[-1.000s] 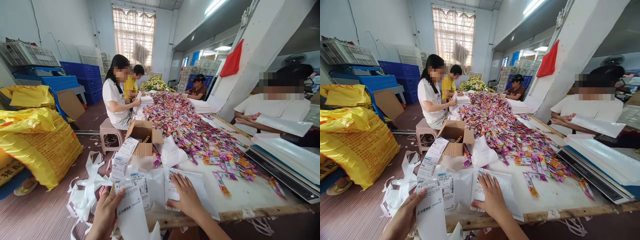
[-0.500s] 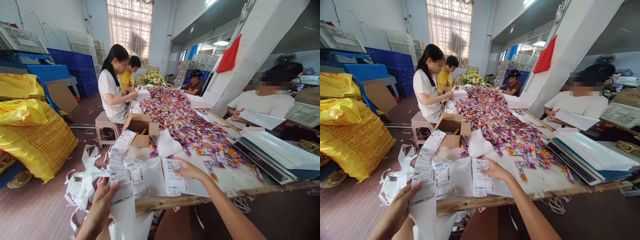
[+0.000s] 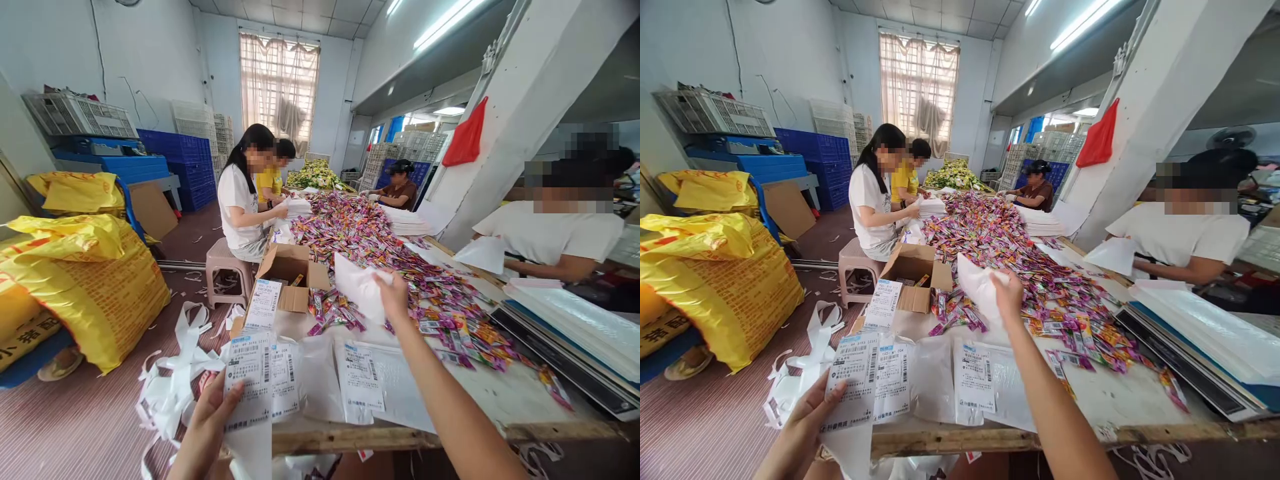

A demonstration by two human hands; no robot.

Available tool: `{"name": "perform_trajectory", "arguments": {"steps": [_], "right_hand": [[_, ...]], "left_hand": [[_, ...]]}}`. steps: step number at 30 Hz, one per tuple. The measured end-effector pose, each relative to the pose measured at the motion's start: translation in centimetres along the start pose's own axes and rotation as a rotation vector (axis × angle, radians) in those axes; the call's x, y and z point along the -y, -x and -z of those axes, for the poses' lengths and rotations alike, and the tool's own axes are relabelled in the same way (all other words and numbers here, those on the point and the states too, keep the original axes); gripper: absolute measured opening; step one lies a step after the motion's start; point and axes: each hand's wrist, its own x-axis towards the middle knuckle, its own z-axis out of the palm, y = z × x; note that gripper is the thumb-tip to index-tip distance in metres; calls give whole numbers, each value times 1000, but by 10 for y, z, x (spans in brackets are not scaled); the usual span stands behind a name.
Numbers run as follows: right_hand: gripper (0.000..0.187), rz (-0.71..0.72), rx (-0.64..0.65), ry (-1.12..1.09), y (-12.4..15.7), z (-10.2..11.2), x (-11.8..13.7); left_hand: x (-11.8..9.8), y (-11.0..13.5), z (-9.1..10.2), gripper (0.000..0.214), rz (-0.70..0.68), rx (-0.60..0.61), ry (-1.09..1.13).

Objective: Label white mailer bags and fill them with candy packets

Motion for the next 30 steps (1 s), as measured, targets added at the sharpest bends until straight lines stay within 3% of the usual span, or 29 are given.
{"name": "perform_trajectory", "arguments": {"steps": [3, 5, 8, 11, 14, 16, 19, 21, 23, 25, 26, 30], "right_hand": [[41, 371, -40, 119, -17, 43, 63], [44, 652, 37, 326, -10, 53, 100], [57, 974, 414, 482, 40, 23, 112], [59, 1235, 948, 247, 117, -35, 67], [55, 1271, 1052, 161, 176, -74, 19], [49, 1175, 978, 47, 194, -76, 11], [42, 786, 860, -273, 201, -54, 33], [50, 538, 825, -375, 205, -35, 51], [51, 444, 720, -336, 214, -21, 59], [33, 499, 608, -246, 228, -14, 55], [27, 563, 593, -211, 237, -13, 51], [15, 816, 659, -175, 258, 0, 50]], "left_hand": [[-9, -2, 1, 59, 43, 62, 54], [-11, -5, 2, 62, 34, 68, 61], [-11, -7, 3, 64, 28, 72, 46], [-9, -4, 4, 64, 42, 77, 48], [-8, 2, 8, 68, -7, 65, 23], [-5, 4, 12, 71, -38, 67, -7], [0, 3, 13, 56, -80, 144, -61], [5, 1, 11, 36, -103, 257, -174], [10, 2, 8, 25, -79, 398, -289], [15, 4, 3, 27, 15, 452, -240], [17, 5, 0, 32, 78, 425, -139], [21, 1, -16, 45, 391, 181, 200]]}}
